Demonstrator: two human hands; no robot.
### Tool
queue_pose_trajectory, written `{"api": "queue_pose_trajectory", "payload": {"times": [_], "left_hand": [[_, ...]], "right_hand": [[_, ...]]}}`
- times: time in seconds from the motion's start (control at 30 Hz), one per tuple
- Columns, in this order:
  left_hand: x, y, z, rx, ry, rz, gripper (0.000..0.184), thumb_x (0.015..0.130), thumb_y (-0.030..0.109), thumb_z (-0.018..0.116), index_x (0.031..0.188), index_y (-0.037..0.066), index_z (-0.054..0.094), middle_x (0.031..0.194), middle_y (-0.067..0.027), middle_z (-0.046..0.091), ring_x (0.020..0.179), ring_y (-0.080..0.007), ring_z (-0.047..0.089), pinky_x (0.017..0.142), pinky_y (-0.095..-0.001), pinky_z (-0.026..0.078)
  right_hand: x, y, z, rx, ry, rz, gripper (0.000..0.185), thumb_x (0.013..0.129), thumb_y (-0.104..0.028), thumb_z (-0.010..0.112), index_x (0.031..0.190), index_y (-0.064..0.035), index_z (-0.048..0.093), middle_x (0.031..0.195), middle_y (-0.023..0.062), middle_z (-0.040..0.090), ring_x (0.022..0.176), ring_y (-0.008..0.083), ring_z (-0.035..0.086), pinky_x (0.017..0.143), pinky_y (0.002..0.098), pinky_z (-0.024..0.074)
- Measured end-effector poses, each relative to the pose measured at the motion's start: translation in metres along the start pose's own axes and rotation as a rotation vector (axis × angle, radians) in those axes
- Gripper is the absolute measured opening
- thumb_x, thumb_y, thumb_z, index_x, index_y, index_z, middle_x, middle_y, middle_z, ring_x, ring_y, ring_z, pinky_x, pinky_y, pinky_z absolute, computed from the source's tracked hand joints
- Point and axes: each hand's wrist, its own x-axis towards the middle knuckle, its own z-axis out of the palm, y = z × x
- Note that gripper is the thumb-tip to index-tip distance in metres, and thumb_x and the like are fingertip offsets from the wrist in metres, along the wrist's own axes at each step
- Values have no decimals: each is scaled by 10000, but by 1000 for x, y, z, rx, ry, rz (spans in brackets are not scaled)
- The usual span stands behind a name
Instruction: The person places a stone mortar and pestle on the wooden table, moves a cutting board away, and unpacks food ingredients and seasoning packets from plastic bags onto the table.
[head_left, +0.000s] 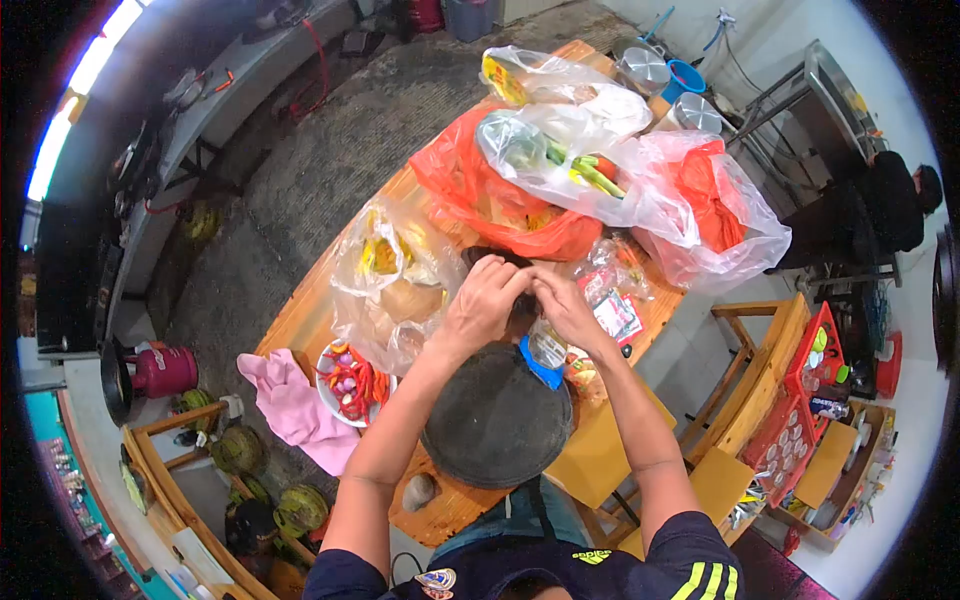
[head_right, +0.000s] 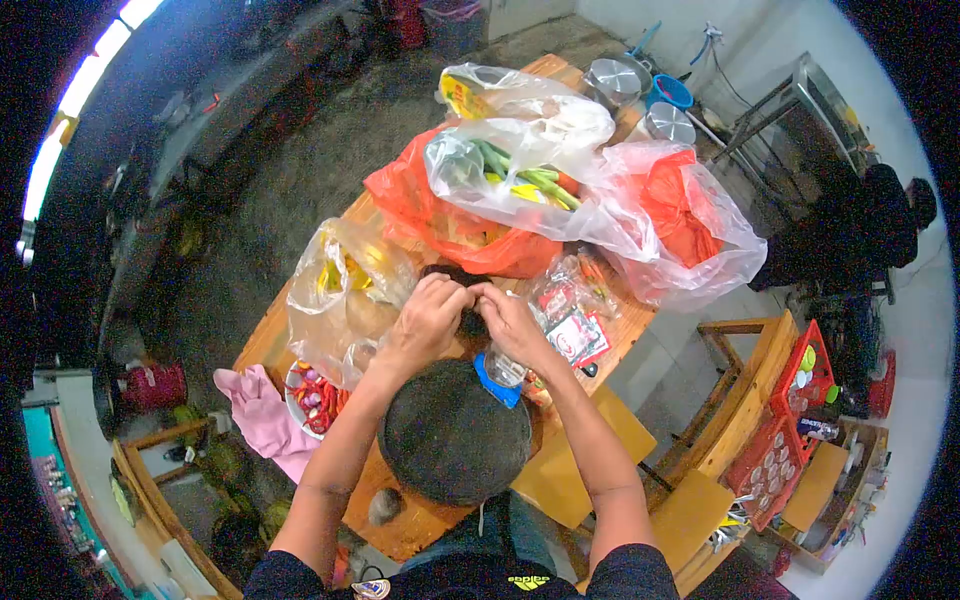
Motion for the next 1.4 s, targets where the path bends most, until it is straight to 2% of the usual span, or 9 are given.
{"api": "queue_pose_trajectory", "payload": {"times": [0.2, 0.33, 0.47, 0.67, 0.87, 0.97, 1.13, 1.33, 1.4], "left_hand": [[-5, 2, -3, 111, 187, -72, 174, 722, 63, 679, 843, 56, 554, 820, -85, 535, 805, -290, 558, 703, -402, 475], [-16, 6, 6, 25, 98, -195, 211, 726, 84, 716, 748, 44, 510, 716, -96, 519, 703, -301, 560, 614, -420, 462], [-21, 14, -4, 56, -90, -301, 238, 768, 138, 705, 733, 26, 498, 701, -113, 523, 702, -319, 573, 618, -427, 465], [-31, 14, -17, 93, -249, -376, 198, 745, 162, 733, 779, 49, 574, 791, -104, 569, 760, -296, 595, 662, -402, 488], [-38, 48, -72, 279, 255, -350, 307, 687, 152, 799, 949, 96, 649, 991, -72, 609, 926, -277, 578, 820, -401, 466], [-54, 43, -89, 478, 401, -514, 363, 677, 117, 796, 1007, 98, 646, 1126, -116, 567, 1082, -325, 523, 948, -437, 401], [-49, 20, -115, 637, 309, -594, 341, 707, 79, 766, 1020, 77, 630, 1181, -154, 528, 1171, -340, 474, 997, -448, 371], [-59, -6, -123, 397, 362, -608, 155, 818, 37, 648, 963, 10, 601, 1100, -161, 561, 1091, -344, 521, 955, -431, 397], [-59, -9, -123, 236, 445, -637, 99, 899, 57, 567, 962, -17, 584, 1038, -157, 590, 1016, -288, 560, 919, -391, 411]], "right_hand": [[11, 8, -6, 253, -91, 81, 189, 926, -133, 578, 1044, 7, 627, 839, 53, 632, 763, 79, 527, 694, 258, 443], [11, 13, 0, -8, 214, -206, 126, 856, -104, 637, 905, 13, 636, 811, 88, 625, 704, 162, 584, 647, 306, 457], [13, 36, -2, -201, 453, -80, 124, 827, -96, 635, 873, 18, 639, 789, 152, 608, 708, 269, 613, 637, 360, 474], [0, 40, -6, -223, 385, 39, 136, 843, -106, 647, 820, 27, 643, 725, 133, 655, 605, 208, 617, 573, 343, 468], [21, -113, -104, 115, 570, -387, 169, 915, -128, 615, 782, -27, 593, 698, 12, 594, 607, 38, 528, 568, 204, 429], [109, -144, -158, -8, 684, -412, 243, 969, -212, 525, 877, -6, 616, 742, 12, 590, 666, 65, 530, 593, 227, 425], [276, -82, -166, -284, 147, -179, 328, 887, -302, 594, 978, 1, 677, 823, 82, 686, 699, 145, 632, 655, 292, 533], [358, -18, -121, -988, -9, -66, 528, 854, -487, 592, 1014, 10, 667, 854, 146, 702, 691, 273, 639, 679, 362, 513], [360, -13, -109, -854, 19, -26, 630, 847, -565, 559, 1090, 10, 641, 940, 210, 685, 794, 344, 646, 748, 394, 509]]}}
